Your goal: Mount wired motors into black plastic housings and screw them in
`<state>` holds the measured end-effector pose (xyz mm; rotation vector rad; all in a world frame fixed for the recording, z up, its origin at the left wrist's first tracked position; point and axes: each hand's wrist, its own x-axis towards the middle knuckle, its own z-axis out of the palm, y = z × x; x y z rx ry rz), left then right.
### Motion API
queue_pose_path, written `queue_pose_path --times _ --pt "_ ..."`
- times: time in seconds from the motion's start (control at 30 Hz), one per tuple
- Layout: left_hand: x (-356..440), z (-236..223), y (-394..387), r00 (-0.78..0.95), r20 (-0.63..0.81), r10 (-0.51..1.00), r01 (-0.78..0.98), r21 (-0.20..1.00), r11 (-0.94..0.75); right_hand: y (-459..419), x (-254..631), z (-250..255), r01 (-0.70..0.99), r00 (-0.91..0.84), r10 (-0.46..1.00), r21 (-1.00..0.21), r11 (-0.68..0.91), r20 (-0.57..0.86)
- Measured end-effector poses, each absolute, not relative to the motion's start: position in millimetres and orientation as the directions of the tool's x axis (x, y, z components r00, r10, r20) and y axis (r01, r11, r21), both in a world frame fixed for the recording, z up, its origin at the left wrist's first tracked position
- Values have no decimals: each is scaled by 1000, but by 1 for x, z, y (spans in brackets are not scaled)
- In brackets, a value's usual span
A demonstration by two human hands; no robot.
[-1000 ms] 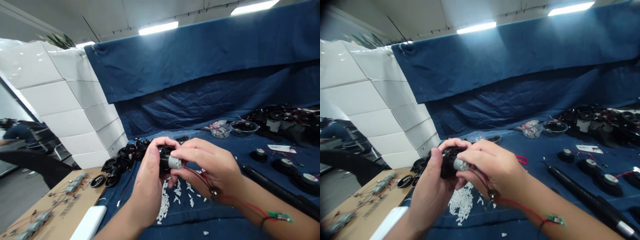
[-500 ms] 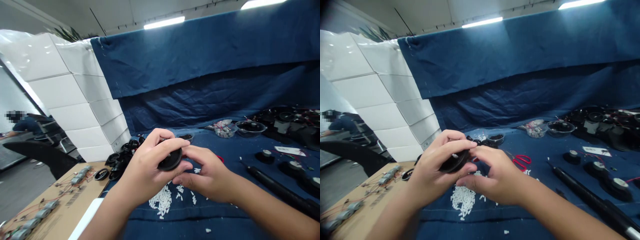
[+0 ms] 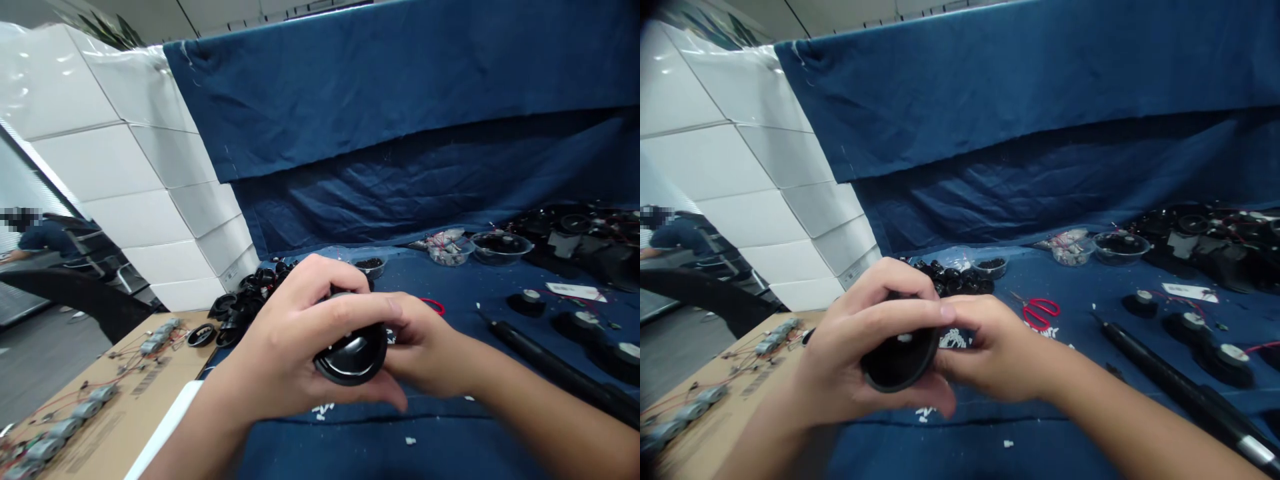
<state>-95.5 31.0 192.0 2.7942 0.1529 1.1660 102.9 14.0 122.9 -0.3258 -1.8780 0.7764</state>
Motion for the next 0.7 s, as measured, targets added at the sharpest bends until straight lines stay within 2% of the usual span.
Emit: queue_pose_path --times 0.13,0.3,0.53,0.7 --pt "-87 188 29 660 732 168 -93 302 -949 16 106 123 -80 -380 529 -597 799 759" --pt "-78 184 26 648 736 194 -152 375 -915 16 107 126 -22 -343 509 -548 836 790" --pt "-80 182 21 677 706 208 -131 394 -910 19 104 121 -46 -353 447 -493 869 822" --pt "-80 175 16 610 696 379 31 456 -889 21 101 117 -100 -292 404 -448 888 867"
